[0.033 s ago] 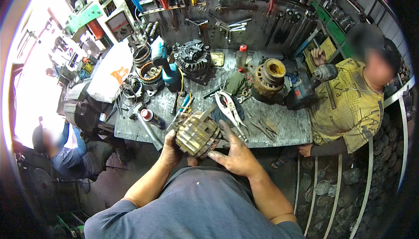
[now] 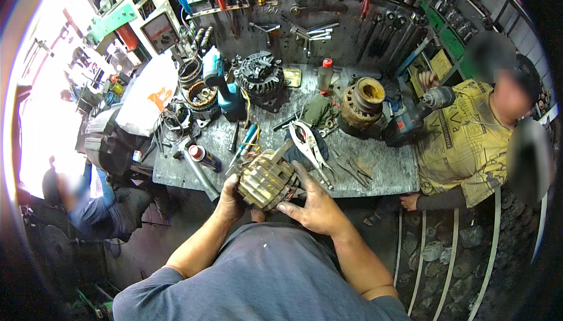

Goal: The person uses pliers to adjust and remove parts from a cylindrical electrical component on a cluttered workbench. They rotate the component, inspect its interior, and use a metal rod to manipulate internal parts. The person places the component into a cylindrical container and continues adjusting it with pliers.

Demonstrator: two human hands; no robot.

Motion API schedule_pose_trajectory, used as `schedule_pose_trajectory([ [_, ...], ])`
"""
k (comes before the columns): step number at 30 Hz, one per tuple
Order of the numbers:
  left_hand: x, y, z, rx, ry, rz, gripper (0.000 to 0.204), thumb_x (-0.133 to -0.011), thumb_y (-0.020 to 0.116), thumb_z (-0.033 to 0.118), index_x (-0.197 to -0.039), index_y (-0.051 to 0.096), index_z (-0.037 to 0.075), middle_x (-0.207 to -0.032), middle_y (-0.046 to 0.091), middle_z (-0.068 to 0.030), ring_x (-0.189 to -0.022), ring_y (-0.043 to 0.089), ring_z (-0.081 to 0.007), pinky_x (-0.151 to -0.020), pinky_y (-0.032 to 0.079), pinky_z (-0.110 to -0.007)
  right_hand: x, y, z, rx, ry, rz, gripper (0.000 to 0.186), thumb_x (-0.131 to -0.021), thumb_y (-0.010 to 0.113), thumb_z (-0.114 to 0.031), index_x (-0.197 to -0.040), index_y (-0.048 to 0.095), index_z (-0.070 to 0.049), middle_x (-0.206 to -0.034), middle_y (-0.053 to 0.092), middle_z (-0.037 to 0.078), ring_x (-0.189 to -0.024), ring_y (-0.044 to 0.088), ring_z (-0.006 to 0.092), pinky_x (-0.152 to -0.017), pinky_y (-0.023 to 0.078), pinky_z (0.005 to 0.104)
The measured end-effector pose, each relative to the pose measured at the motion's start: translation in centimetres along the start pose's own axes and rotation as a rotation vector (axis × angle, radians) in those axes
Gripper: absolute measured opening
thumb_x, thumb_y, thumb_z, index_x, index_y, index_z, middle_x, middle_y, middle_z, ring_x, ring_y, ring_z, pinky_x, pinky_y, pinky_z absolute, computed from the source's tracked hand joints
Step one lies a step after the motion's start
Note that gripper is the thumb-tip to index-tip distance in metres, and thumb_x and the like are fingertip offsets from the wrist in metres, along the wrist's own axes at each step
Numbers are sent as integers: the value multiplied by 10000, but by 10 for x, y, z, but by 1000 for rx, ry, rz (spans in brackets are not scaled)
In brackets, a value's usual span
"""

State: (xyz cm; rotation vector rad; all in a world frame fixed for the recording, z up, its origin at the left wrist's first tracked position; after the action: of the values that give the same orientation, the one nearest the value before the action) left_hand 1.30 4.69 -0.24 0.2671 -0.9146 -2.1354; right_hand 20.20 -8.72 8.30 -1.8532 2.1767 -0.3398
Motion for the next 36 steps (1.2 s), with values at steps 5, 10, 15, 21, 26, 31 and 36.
schedule_pose_trajectory([
  [5, -7, -19, -2, -215, -59, 164, 868, -918, 746, 625, -1518, 602, 15, -1388, 722, -141, -1271, 688, -265, -1100, 546, -442, -20, 12, 10, 122, 99, -54, 1043, -897, 923, -288, -1690, 336, 52, -1674, 455, 333, -1591, 435, 431, -1317, 347, 464],
  [10, -9, -31, 4, -209, -178, 272, 840, -940, 729, 611, -1522, 596, 20, -1403, 714, -145, -1268, 693, -260, -1089, 556, -435, -33, 19, 20, 113, 183, -77, 1071, -880, 934, -226, -1707, 309, 47, -1679, 470, 311, -1602, 430, 379, -1324, 334, 447],
  [15, -24, -47, 9, -247, -238, 224, 852, -949, 727, 620, -1545, 572, 32, -1432, 694, -143, -1283, 683, -260, -1100, 548, -435, -45, 24, 22, 114, 254, -40, 1097, -859, 951, -198, -1701, 298, 68, -1674, 477, 309, -1576, 469, 378, -1312, 359, 440],
  [21, -51, -55, 29, -536, -2, 89, 851, -921, 887, 399, -1557, 476, 13, -1369, 687, -154, -1200, 686, -241, -1018, 581, -404, -54, 31, 31, 116, 217, 50, 1220, -824, 968, -273, -1722, 212, 57, -1678, 440, 341, -1581, 439, 448, -1306, 371, 464],
  [26, -67, -55, 44, -826, 117, -8, 1052, -716, 1004, 371, -1552, 487, -3, -1336, 691, -193, -1261, 667, -283, -1159, 508, -431, -56, 52, 63, 20, 262, 128, 1356, -823, 990, -294, -1737, 58, 73, -1723, 352, 345, -1602, 403, 420, -1318, 340, 457],
  [31, -81, -65, 46, -1042, 204, -99, 1037, -651, 988, 340, -1523, 528, 16, -1437, 647, -234, -1355, 642, -361, -1201, 486, -463, -58, 66, 92, -43, 306, 136, 1356, -834, 989, -320, -1733, 58, 88, -1740, 332, 331, -1608, 389, 403, -1322, 334, 464],
  [36, -85, -64, 42, -1096, 326, -132, 1034, -625, 993, 329, -1506, 545, 25, -1508, 614, -260, -1446, 588, -418, -1241, 454, -507, -58, 55, 109, 36, 336, 36, 1335, -856, 967, -342, -1717, 61, 128, -1783, 240, 337, -1650, 320, 406, -1350, 272, 453],
])
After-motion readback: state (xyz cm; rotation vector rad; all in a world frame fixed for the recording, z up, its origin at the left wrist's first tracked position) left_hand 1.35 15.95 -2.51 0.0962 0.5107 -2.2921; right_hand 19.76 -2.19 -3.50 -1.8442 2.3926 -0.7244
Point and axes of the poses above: each hand's wrist, its own x-axis away from the middle knuckle, its own y-axis out of the palm, z = x × y, the point moved 5 cm from there along -x, towards the middle knuckle
